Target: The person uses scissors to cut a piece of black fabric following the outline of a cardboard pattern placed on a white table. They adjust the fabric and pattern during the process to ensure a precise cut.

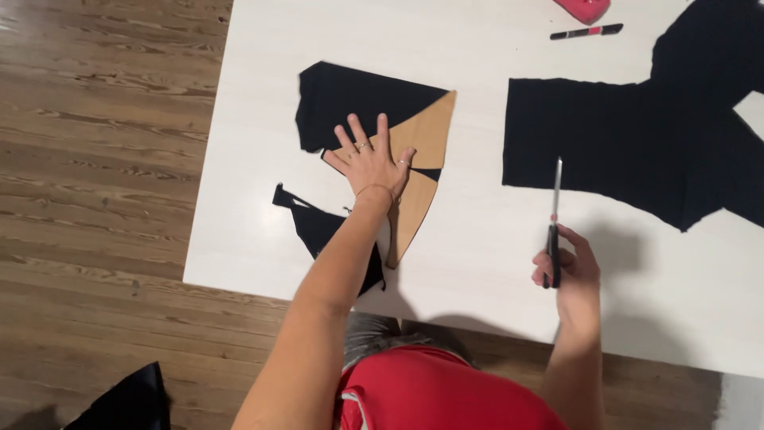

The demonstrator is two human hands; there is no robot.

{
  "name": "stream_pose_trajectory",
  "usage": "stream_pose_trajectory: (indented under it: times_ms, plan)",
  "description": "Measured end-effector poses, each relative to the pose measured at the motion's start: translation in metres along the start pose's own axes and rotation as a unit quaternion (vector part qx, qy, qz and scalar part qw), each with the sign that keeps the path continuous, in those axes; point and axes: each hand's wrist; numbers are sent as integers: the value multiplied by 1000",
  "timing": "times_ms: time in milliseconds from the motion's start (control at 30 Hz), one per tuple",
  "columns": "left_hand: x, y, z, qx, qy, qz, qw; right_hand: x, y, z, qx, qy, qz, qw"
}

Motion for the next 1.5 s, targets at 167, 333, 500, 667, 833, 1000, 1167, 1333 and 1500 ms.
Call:
stream_pose_trajectory:
  times_ms: [167,333,500,667,833,1000,1167,1333,1500]
  plan:
    - [-5,-44,4,103,-32,17,994,0,-6,8,-2,3,-35,999]
    - [-23,-99,10,269,-95,-5,959,28,8,74,40,20,-74,996]
    - [-40,-160,8,437,-140,47,887,63,22,100,100,40,-157,982]
    - [-35,-219,7,609,-166,49,774,78,45,81,184,33,-217,958]
    - [-37,-241,0,689,-190,105,691,94,71,74,163,4,-235,958]
    - [-87,-217,8,638,-62,78,764,97,76,67,102,1,-210,972]
    - [-104,-188,124,485,69,-48,870,108,53,105,90,55,-98,990]
    - [-64,-89,214,346,17,25,938,134,2,62,90,60,7,994]
    - [-33,-44,261,258,29,28,965,215,-64,105,-64,319,56,944]
Point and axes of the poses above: each hand's wrist, its own y-axis away from the middle knuckle, its own x-axis out of the palm, z = x × y, and after that the axes turned 12 degrees about y, right-handed
